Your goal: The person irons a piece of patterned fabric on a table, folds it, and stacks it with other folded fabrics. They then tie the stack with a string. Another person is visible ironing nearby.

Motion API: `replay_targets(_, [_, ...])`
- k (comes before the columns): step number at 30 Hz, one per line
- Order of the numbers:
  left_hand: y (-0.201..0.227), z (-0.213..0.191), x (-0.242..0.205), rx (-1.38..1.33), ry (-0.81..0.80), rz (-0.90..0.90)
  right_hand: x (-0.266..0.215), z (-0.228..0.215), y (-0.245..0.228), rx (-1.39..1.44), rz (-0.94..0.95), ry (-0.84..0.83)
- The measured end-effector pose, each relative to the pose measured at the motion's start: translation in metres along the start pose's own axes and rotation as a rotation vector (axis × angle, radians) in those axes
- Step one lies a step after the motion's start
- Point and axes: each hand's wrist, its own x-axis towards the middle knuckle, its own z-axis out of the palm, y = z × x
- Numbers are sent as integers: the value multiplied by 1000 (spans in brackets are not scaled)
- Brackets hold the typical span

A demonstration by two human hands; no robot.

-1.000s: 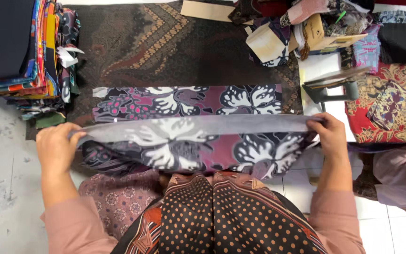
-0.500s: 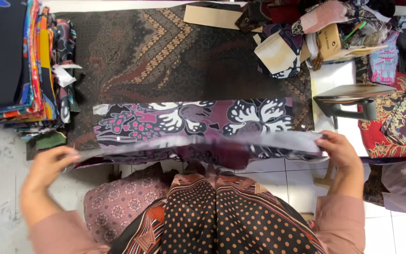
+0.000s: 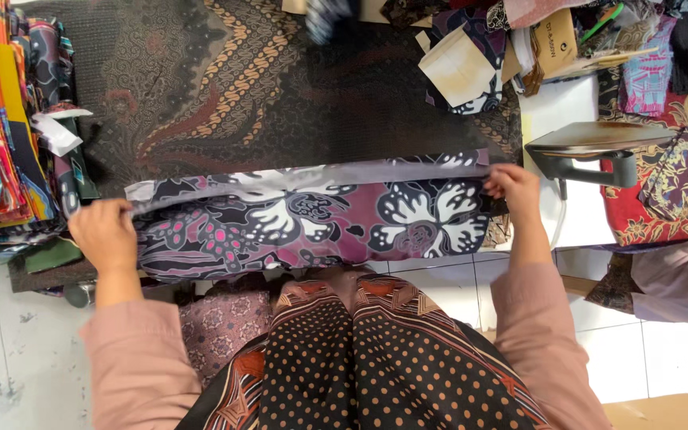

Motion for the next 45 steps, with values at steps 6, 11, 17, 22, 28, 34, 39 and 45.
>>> replay_targets(6, [18,8,-39,-539,33,-609,-48,-14,16,359,147,-74])
replay_targets(11, [8,21,2,-1336,19,-1434,-29,0,23,82,0,48])
replay_targets(17, [29,19,18,-1053,-58,-1033,-26,1,20,-13,-43,82])
replay_targets(22, [31,13,14,-693,-203,-788,-32,7,17,18,108,94])
replay_targets(28, [20,20,24,-557,-282,-684,-23,15,12,-196,-51,219])
replay_targets(34, [20,41,20,-430,-134,-583,-27,34,-8,-594,-48,347])
replay_targets(39, [35,46,-1,-403,53,-471,-13,80,-48,-868,-564,510])
replay_targets(45, [56,47,5,-193,158,-368,79,167,-76,-66,-109,324])
